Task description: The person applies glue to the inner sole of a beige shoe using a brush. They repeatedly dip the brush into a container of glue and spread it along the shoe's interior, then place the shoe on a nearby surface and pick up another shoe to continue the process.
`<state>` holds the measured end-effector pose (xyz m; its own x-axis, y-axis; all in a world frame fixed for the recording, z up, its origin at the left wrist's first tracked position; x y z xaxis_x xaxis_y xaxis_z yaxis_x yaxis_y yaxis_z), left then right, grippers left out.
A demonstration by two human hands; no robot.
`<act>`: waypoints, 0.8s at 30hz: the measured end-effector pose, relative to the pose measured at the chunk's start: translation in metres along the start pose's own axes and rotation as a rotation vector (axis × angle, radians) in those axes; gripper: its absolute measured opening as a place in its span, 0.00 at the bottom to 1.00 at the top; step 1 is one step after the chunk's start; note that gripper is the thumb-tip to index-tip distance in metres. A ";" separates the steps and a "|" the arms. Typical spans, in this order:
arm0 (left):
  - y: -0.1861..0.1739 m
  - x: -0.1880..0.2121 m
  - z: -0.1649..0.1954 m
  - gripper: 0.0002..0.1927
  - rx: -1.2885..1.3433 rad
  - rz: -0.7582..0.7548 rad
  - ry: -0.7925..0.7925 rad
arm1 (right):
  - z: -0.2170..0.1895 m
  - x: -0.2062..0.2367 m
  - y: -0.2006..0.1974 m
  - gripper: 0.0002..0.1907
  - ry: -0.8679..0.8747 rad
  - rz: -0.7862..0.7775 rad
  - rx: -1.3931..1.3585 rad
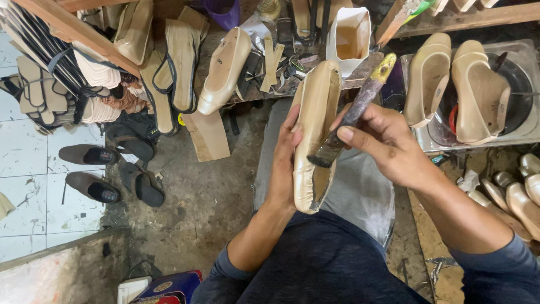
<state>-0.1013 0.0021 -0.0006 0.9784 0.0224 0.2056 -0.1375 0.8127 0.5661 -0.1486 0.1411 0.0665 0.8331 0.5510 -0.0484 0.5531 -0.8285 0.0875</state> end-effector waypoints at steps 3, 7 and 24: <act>0.003 0.000 -0.001 0.38 0.002 -0.027 -0.020 | 0.005 0.002 0.000 0.09 0.026 -0.014 -0.084; 0.012 0.001 0.001 0.37 0.055 -0.082 -0.018 | 0.002 0.002 -0.002 0.09 0.017 0.007 -0.043; 0.015 0.002 -0.006 0.35 0.132 -0.122 -0.063 | -0.033 0.002 -0.022 0.07 -0.238 0.339 0.192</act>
Point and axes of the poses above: each hand's wrist, its own x-axis away from the middle knuckle, its own y-axis out of the palm, z = x × y, the point moved 9 cm from there along -x, towards the middle knuckle, and after that the axes turned 15 degrees about -x, right-handed, at the moved point
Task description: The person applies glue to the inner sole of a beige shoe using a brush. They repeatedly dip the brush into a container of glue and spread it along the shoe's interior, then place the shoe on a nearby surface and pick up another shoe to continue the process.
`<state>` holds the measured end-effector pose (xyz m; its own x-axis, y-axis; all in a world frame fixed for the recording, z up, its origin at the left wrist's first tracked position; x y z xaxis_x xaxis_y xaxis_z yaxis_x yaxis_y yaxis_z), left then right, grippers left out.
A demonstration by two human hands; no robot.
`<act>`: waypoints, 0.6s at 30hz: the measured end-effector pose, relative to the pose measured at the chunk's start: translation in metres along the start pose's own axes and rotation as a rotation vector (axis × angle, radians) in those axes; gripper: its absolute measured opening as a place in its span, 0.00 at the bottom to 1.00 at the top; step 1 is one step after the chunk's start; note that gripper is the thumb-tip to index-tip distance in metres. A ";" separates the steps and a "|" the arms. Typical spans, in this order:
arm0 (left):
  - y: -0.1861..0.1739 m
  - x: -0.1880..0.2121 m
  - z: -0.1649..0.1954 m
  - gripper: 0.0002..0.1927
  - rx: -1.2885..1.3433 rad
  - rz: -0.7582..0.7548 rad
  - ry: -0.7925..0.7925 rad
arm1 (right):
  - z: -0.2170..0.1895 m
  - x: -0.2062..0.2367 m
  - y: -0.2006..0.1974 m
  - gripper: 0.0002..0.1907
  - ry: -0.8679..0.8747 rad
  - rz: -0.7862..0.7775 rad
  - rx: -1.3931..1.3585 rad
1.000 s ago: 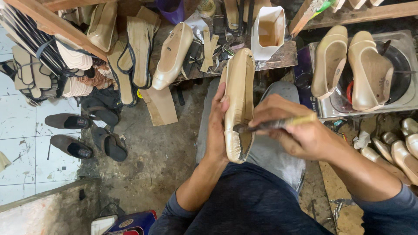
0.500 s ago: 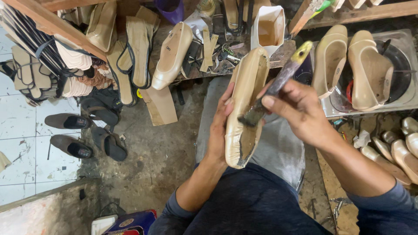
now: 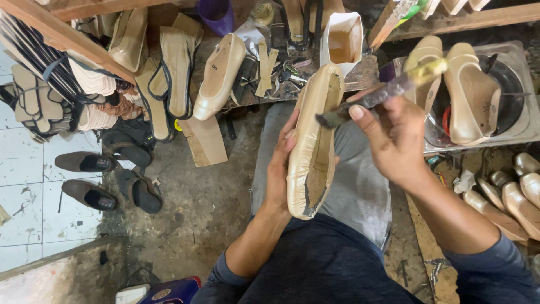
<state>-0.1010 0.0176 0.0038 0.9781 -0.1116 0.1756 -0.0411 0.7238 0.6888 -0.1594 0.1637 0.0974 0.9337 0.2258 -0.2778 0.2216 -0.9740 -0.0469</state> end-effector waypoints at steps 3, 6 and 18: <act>-0.009 -0.010 -0.002 0.35 0.055 0.006 0.031 | -0.056 0.020 0.039 0.09 -0.488 -0.210 0.267; -0.025 -0.014 -0.005 0.35 0.070 0.085 0.007 | -0.063 0.040 0.062 0.13 -0.508 -0.489 0.097; -0.035 0.008 0.007 0.32 0.238 0.105 -0.048 | 0.119 -0.133 -0.038 0.07 -0.359 -0.051 0.864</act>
Point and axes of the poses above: each hand's wrist, its own x-axis away from the middle knuckle, its own y-axis out of the palm, z = x × y, the point moved 9 cm from there along -x, towards the middle knuckle, and after that the axes turned 15 degrees about -x, right-handed, at the moved point
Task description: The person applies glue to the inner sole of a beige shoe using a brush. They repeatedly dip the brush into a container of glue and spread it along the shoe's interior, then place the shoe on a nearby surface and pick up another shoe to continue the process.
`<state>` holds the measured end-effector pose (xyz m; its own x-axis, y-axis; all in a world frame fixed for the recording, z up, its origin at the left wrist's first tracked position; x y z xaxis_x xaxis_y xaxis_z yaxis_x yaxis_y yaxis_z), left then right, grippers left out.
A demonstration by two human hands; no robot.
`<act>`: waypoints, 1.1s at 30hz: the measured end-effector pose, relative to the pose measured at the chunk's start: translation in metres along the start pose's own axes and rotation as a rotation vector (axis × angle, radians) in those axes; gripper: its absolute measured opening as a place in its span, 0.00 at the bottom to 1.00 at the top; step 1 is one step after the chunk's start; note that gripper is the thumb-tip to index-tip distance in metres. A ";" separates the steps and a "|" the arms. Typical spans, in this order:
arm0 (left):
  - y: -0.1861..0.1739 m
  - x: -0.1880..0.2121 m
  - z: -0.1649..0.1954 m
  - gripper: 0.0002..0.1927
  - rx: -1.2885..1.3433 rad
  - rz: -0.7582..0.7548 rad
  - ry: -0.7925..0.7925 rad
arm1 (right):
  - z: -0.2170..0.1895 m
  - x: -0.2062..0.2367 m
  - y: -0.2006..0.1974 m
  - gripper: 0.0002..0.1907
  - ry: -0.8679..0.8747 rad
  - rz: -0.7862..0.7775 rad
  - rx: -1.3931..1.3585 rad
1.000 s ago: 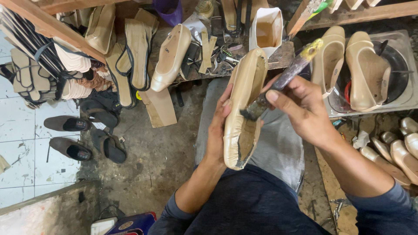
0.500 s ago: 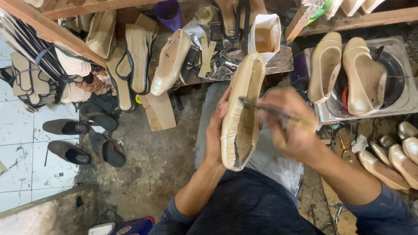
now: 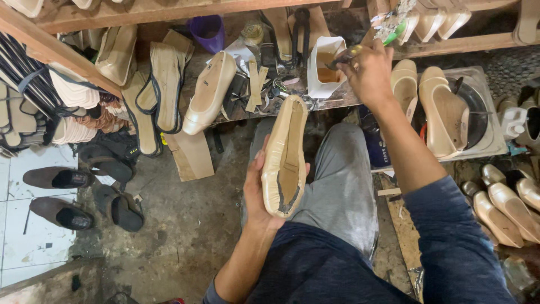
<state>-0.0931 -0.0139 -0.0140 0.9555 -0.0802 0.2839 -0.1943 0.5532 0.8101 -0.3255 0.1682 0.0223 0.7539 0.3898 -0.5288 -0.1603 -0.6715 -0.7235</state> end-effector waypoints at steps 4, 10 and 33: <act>-0.010 0.001 0.007 0.32 -0.011 0.053 0.016 | 0.033 -0.004 0.044 0.11 0.018 -0.097 0.105; -0.019 0.001 0.014 0.32 -0.025 0.070 0.050 | 0.040 -0.010 0.067 0.10 -0.046 -0.126 0.182; 0.051 -0.014 0.011 0.35 -0.090 -0.149 0.191 | -0.217 0.097 -0.094 0.09 -0.102 0.213 -0.638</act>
Point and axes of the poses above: each hand's wrist, its own x-axis away from the middle knuckle, its own y-axis out of the palm, z = x × y, the point moved 9 cm from there along -x, towards the middle knuckle, and after that the axes turned 15 degrees about -x, right-handed, at the moved point
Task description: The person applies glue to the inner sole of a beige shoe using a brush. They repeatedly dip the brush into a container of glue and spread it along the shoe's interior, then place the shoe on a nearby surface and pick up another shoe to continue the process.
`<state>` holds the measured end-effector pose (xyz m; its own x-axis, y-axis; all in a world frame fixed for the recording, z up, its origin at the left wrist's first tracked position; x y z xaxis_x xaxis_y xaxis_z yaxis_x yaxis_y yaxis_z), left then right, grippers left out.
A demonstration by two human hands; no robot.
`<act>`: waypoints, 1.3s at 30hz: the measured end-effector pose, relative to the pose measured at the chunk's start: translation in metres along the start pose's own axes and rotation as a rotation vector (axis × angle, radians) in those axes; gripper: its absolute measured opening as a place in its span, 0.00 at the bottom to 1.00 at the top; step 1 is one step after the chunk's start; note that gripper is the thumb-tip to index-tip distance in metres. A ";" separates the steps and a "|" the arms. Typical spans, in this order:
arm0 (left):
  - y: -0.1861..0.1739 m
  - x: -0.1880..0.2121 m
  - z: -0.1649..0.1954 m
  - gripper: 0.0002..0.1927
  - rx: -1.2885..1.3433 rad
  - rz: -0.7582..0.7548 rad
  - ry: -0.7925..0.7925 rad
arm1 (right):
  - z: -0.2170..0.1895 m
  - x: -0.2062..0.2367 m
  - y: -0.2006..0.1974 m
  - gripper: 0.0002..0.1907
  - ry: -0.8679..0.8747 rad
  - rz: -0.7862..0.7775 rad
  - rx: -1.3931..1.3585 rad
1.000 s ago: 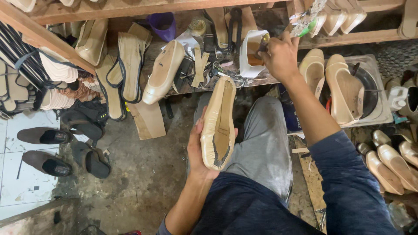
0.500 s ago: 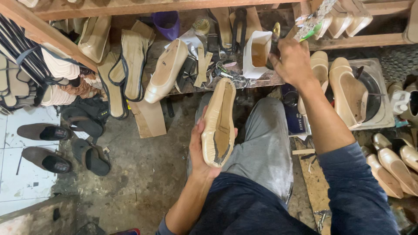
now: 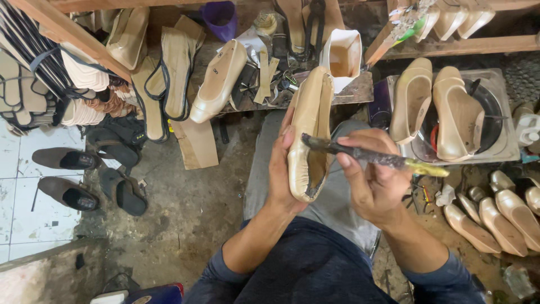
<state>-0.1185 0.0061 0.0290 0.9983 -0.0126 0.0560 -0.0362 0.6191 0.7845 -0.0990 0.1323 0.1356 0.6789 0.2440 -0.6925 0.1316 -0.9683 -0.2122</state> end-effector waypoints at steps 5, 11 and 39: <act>0.001 0.003 0.001 0.35 -0.028 0.038 -0.002 | -0.019 -0.011 0.005 0.11 0.003 -0.127 0.019; 0.010 0.010 0.004 0.38 -0.053 0.012 0.008 | -0.028 -0.020 0.004 0.13 -0.039 -0.193 -0.016; 0.012 0.012 -0.003 0.37 -0.090 -0.004 -0.036 | -0.043 -0.009 -0.002 0.13 -0.308 -0.337 0.015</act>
<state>-0.1066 0.0156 0.0377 0.9962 -0.0424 0.0762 -0.0263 0.6870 0.7262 -0.0746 0.1297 0.1715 0.3532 0.5522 -0.7552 0.2965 -0.8317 -0.4694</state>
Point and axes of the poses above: each hand's wrist, its own x-axis away from the middle knuckle, its own y-axis out of the palm, z = x × y, the point moved 9 cm from there along -x, towards the middle knuckle, and after that the axes turned 15 degrees about -x, right-handed, at the moved point
